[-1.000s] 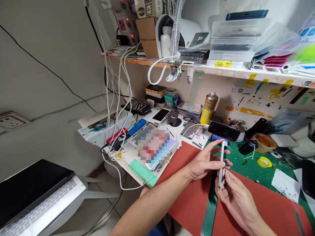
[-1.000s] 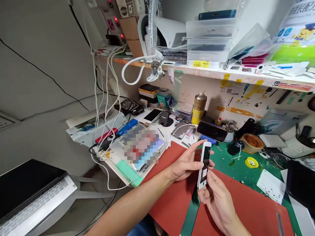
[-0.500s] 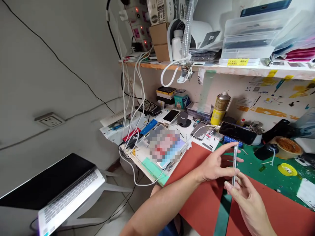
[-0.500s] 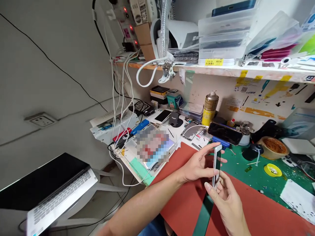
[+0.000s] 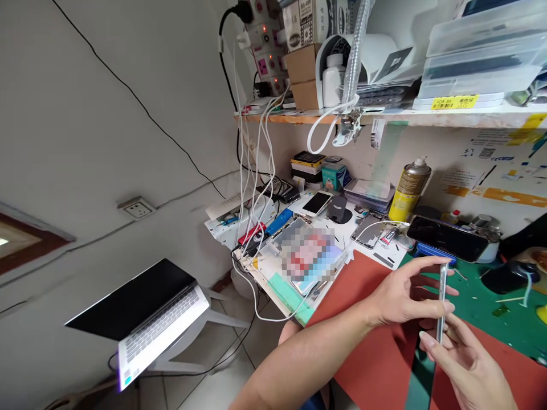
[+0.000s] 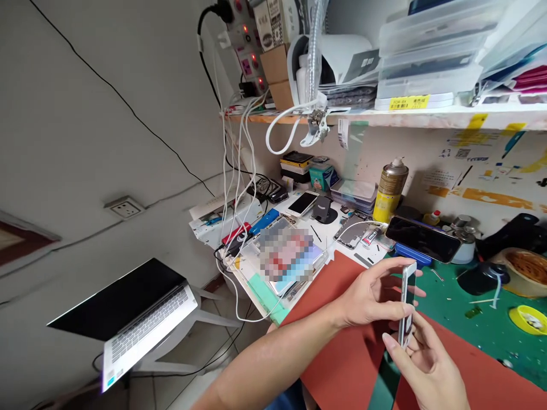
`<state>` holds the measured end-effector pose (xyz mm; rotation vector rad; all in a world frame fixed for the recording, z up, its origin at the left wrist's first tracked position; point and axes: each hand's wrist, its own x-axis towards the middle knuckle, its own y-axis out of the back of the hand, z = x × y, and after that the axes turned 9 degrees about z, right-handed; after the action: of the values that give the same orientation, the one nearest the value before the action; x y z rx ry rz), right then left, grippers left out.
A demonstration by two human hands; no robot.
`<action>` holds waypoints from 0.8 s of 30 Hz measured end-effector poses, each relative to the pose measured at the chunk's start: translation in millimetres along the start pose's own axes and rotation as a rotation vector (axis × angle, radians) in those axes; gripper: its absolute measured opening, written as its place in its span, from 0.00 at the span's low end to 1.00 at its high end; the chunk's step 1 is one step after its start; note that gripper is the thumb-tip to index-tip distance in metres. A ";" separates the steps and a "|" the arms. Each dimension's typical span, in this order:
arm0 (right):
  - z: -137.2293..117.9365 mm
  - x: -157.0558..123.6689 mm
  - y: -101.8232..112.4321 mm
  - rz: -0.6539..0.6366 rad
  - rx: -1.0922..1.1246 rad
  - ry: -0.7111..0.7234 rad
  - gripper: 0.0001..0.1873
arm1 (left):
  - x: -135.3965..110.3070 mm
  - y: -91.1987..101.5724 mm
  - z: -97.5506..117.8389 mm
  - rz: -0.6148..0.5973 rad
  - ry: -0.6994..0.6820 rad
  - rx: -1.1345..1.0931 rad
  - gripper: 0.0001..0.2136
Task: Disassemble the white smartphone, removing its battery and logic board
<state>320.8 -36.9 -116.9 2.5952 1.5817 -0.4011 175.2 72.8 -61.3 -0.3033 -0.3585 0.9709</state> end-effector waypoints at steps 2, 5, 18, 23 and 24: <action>-1.3 -0.5 -1.2 0.008 -0.015 -0.004 0.56 | 0.1 -0.3 -0.7 0.008 -0.011 -0.001 0.41; -2.7 -1.0 -4.0 0.027 -0.035 -0.012 0.56 | -0.2 -1.4 0.0 0.020 -0.011 -0.011 0.40; 12.2 2.2 9.3 0.011 0.048 0.133 0.45 | 0.7 -4.3 3.9 0.187 0.075 -0.135 0.43; 4.9 -8.1 10.4 0.123 0.004 0.177 0.32 | 2.8 -7.8 5.1 0.174 0.150 -0.302 0.42; 3.5 -9.9 10.4 0.141 -0.015 0.181 0.31 | 2.9 -7.9 4.8 0.166 0.165 -0.321 0.42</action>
<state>325.0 -51.1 -118.4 2.7784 1.4299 -0.1478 180.5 71.5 -53.3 -0.7102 -0.3415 1.0427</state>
